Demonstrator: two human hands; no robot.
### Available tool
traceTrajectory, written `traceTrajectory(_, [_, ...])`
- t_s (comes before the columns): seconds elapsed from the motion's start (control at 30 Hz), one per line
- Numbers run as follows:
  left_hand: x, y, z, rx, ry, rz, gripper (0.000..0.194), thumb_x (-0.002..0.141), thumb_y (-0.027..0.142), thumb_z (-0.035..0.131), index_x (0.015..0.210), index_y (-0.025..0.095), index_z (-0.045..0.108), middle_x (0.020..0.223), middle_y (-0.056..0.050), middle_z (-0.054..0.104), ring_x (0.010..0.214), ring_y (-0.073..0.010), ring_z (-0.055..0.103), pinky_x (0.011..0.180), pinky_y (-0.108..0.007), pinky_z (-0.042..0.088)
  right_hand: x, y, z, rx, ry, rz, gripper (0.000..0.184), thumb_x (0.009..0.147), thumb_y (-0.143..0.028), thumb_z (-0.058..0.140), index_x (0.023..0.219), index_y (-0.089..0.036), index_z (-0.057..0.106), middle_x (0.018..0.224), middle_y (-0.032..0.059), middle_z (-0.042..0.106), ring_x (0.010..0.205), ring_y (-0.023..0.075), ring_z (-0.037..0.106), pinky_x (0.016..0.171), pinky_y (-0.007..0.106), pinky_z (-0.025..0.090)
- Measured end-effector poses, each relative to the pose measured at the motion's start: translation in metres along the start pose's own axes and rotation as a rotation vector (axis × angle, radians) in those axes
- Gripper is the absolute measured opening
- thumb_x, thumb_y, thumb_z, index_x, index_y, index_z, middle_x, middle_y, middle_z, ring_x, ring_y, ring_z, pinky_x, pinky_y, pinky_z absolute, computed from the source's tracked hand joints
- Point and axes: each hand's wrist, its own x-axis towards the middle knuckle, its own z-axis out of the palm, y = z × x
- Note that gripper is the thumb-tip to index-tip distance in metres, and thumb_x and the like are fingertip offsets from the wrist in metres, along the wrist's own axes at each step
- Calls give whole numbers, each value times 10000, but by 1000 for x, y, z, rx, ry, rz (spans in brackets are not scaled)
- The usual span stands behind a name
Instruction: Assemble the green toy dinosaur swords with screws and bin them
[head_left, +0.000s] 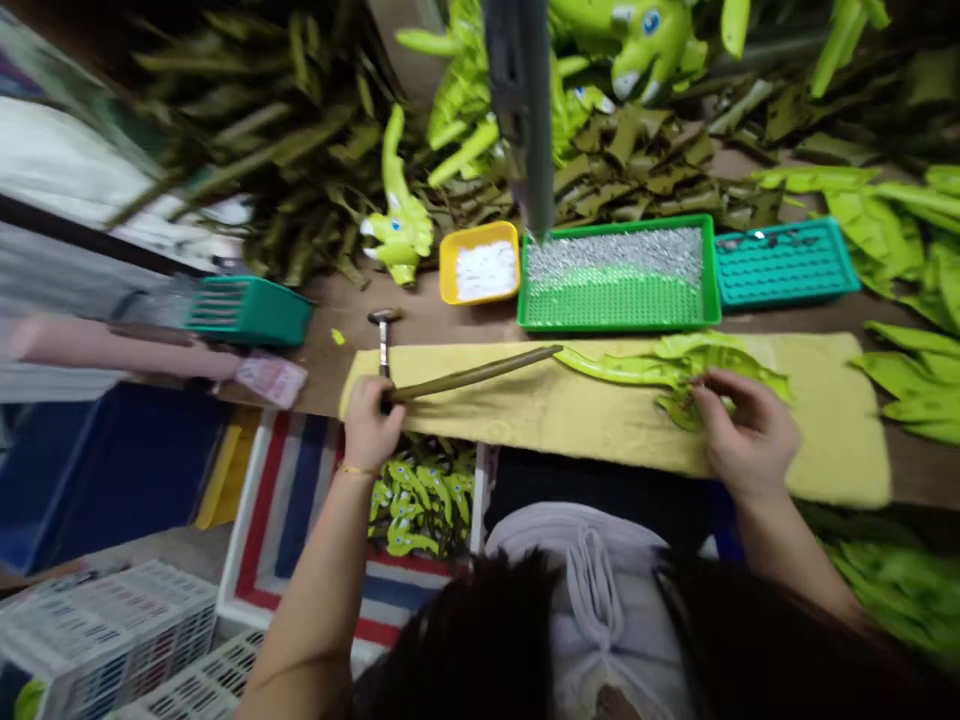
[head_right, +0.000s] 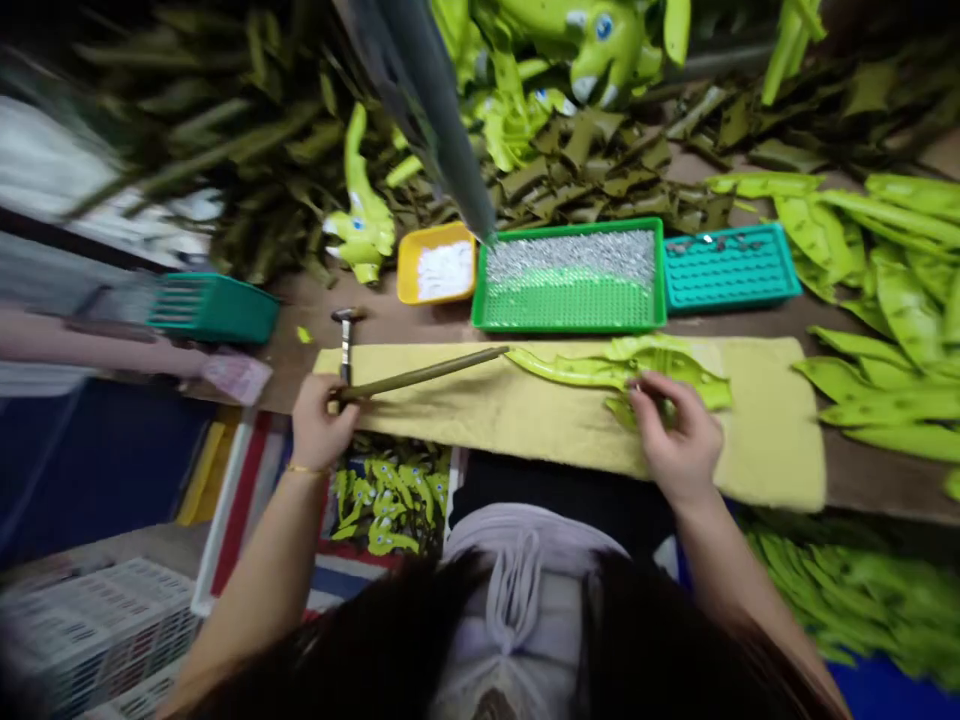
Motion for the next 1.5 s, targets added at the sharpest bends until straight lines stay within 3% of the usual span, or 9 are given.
traceTrajectory(0.07, [6,22,13,121,-138,207,312,737,303,608,1029,201,566,1084,-131,566,1102,-326,530,1010,-548,402,3,-2,-5,9,-32,17,281,772,-311,720,1030,-212,669,881,34,718,789,157,681,783,341,563])
traceTrajectory(0.13, [11,47,23,152,-239,374,606,740,339,660,1302,211,474,1328,-179,471,1276,-381,424,1091,-605,308,5,-4,-10,21,-101,30,335,783,-341,708,1086,-215,638,876,33,708,791,156,677,774,335,568])
traceTrajectory(0.23, [9,86,45,128,-257,547,787,748,446,713,1421,225,371,1448,-193,387,1366,-404,338,1131,-623,247,9,-5,-17,-98,-110,-15,316,856,-395,615,1111,-209,621,944,63,707,869,180,679,839,374,559])
traceTrajectory(0.4, [3,114,80,117,-297,722,454,890,398,562,1293,196,503,1264,-164,568,1214,-330,516,1066,-552,381,20,3,-16,-578,-95,-199,402,930,-410,467,1254,-199,576,1302,132,609,1245,281,526,1062,517,400])
traceTrajectory(0.57, [5,134,69,171,-77,779,501,912,359,519,1371,165,462,1093,-158,589,1007,-282,565,888,-432,489,18,1,2,-684,-334,-289,401,944,-389,432,1270,-202,570,1310,108,604,1234,268,504,1078,478,361])
traceTrajectory(0.77, [7,182,90,292,-270,922,481,964,423,411,1320,130,550,1014,-156,614,878,-265,547,769,-389,485,10,-8,14,-598,-345,-353,347,947,-286,405,1225,-206,598,1303,97,608,1225,252,501,1074,472,357])
traceTrajectory(1.03, [2,183,112,220,-264,906,464,971,430,397,1312,167,570,1015,-136,612,900,-252,544,781,-368,480,10,-12,5,-507,-327,-358,282,944,-296,440,1123,-236,649,1227,75,658,1178,219,552,1060,448,374])
traceTrajectory(1.23, [8,187,118,147,-319,863,466,968,428,400,1321,174,568,1009,-140,603,926,-258,535,819,-396,480,31,-16,3,-611,-561,-478,315,951,-401,459,1160,-288,666,1235,44,663,1188,226,552,1132,529,214])
traceTrajectory(1.5, [11,181,117,40,-360,884,438,958,367,456,1342,182,559,1119,-141,601,1004,-256,520,895,-408,471,48,-8,7,-537,-695,-433,318,896,-459,546,1131,-311,701,1246,40,657,1192,238,525,1079,506,313])
